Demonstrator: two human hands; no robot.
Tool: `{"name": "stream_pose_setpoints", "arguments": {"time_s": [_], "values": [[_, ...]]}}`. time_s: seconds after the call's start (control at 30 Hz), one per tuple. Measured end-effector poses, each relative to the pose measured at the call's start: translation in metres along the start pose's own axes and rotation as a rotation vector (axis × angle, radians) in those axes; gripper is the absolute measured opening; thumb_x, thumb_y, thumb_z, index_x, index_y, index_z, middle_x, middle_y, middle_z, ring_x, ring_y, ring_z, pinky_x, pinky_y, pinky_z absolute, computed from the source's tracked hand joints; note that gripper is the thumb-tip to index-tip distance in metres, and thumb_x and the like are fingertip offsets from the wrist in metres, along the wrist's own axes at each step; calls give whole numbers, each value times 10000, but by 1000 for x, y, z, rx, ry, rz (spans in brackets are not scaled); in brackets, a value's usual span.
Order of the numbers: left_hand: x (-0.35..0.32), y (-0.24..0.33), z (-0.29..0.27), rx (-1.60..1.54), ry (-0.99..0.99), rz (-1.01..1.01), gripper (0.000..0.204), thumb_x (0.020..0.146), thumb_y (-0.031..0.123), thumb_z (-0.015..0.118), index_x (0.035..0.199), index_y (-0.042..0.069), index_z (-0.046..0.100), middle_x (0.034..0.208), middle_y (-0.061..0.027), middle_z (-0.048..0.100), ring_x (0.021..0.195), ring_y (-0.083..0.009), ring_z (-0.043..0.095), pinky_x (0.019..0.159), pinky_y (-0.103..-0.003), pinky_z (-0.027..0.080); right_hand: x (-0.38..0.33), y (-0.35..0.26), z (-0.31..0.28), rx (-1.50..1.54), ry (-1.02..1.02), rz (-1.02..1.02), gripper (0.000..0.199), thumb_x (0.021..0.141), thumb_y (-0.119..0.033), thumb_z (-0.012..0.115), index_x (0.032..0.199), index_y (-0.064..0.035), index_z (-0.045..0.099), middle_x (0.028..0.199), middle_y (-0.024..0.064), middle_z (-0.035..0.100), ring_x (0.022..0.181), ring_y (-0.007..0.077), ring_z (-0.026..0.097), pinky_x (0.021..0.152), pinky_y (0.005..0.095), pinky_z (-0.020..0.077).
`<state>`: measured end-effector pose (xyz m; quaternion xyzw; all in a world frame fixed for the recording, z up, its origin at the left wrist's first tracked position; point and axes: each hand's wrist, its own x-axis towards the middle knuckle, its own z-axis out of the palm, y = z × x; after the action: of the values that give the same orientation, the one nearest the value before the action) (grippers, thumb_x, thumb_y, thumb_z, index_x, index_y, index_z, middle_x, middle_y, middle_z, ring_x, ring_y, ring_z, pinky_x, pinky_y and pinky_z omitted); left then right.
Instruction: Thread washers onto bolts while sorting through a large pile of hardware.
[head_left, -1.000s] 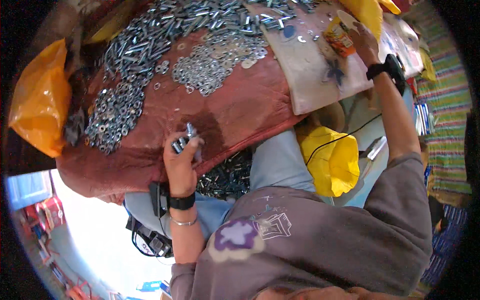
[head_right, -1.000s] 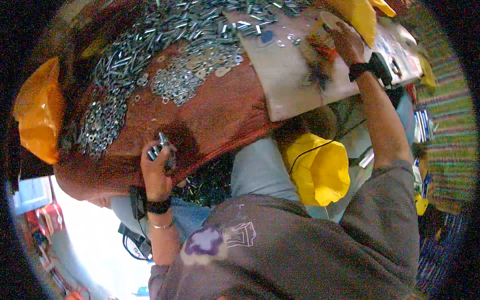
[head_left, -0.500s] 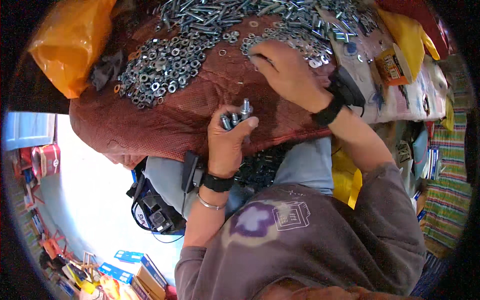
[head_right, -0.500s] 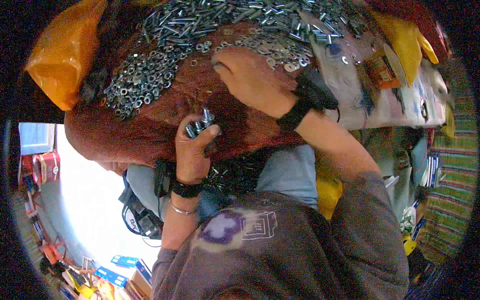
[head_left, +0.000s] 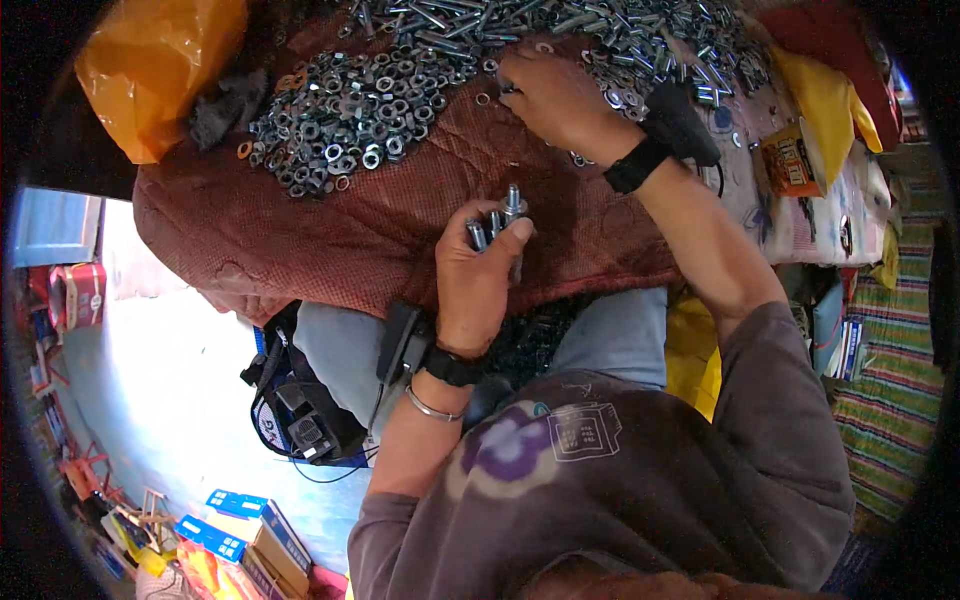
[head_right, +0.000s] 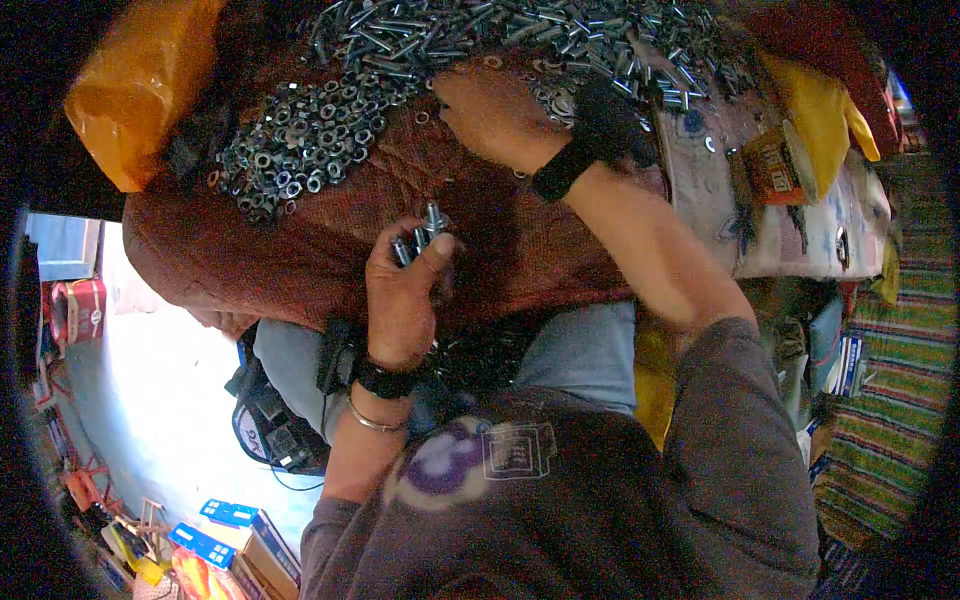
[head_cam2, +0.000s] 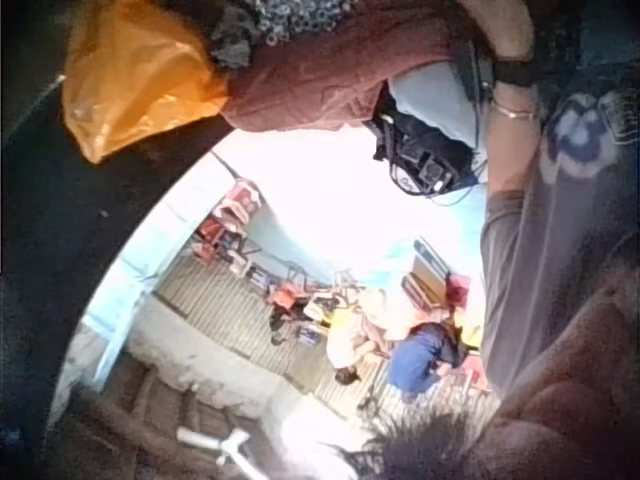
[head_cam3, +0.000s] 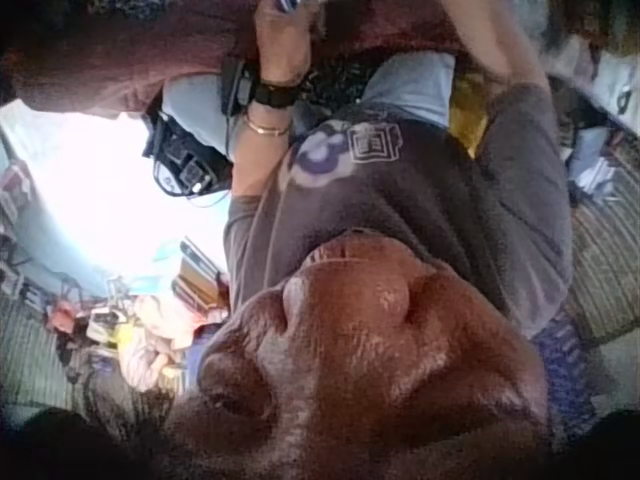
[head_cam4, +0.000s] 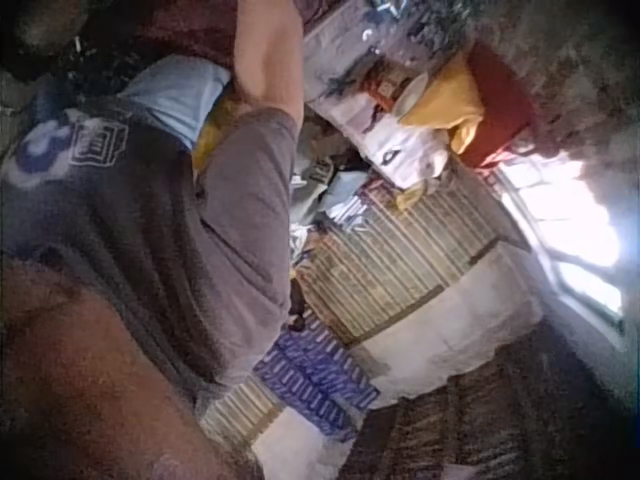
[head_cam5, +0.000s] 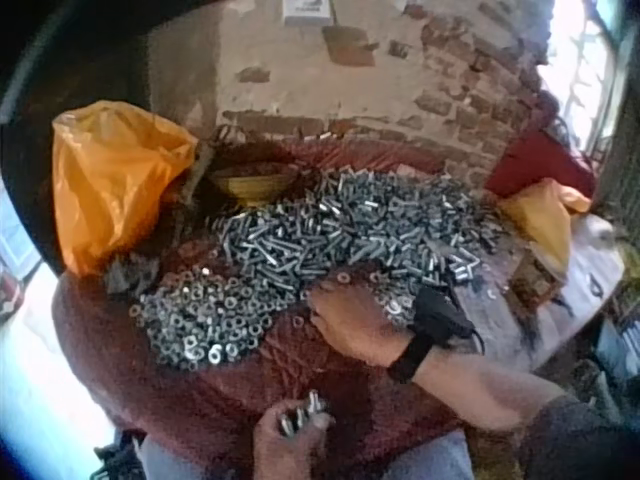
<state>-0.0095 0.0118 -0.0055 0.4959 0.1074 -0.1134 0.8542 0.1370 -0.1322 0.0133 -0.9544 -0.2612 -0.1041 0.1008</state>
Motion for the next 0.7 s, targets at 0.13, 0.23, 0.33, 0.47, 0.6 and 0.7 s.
{"name": "stream_pose_setpoints", "arguments": {"time_s": [0.13,0.23,0.33,0.47,0.6,0.7], "values": [[0,2,3,113,38,72,138,794,64,649,885,30,552,685,37,528,555,-20,437,464,-179,347,-2,8,3,55,71,-177,174,772,-133,585,910,-33,548,877,139,542,868,358,527,730,446,428],[-2,10,3,187,55,-5,136,767,72,667,856,48,568,723,34,544,623,-57,462,563,-200,387,-3,3,-13,-3,58,-196,201,769,-114,587,949,-30,559,875,139,555,845,353,535,727,412,438],[3,-4,0,316,112,241,152,768,35,666,860,16,546,687,31,526,592,-42,443,525,-192,382,-27,-16,-47,323,-23,-89,221,785,-101,588,990,-20,563,878,106,583,819,271,568,727,348,447],[2,1,4,277,101,191,146,758,23,669,835,10,546,678,32,520,609,-48,442,546,-200,391,-57,-24,-55,777,-227,11,240,764,-175,605,955,-32,592,816,137,624,762,256,606,693,331,460],[0,1,3,372,69,187,128,754,13,666,803,15,548,678,40,512,604,-41,437,535,-201,388,-67,-33,-58,768,-212,-31,227,767,-164,596,947,-26,591,801,136,621,758,255,605,680,326,459],[-3,3,3,376,47,202,131,748,19,671,792,17,548,670,40,510,599,-40,438,524,-205,385,-70,-35,-61,798,-244,0,215,769,-160,590,930,-19,592,790,140,620,748,266,603,664,328,457]]}}
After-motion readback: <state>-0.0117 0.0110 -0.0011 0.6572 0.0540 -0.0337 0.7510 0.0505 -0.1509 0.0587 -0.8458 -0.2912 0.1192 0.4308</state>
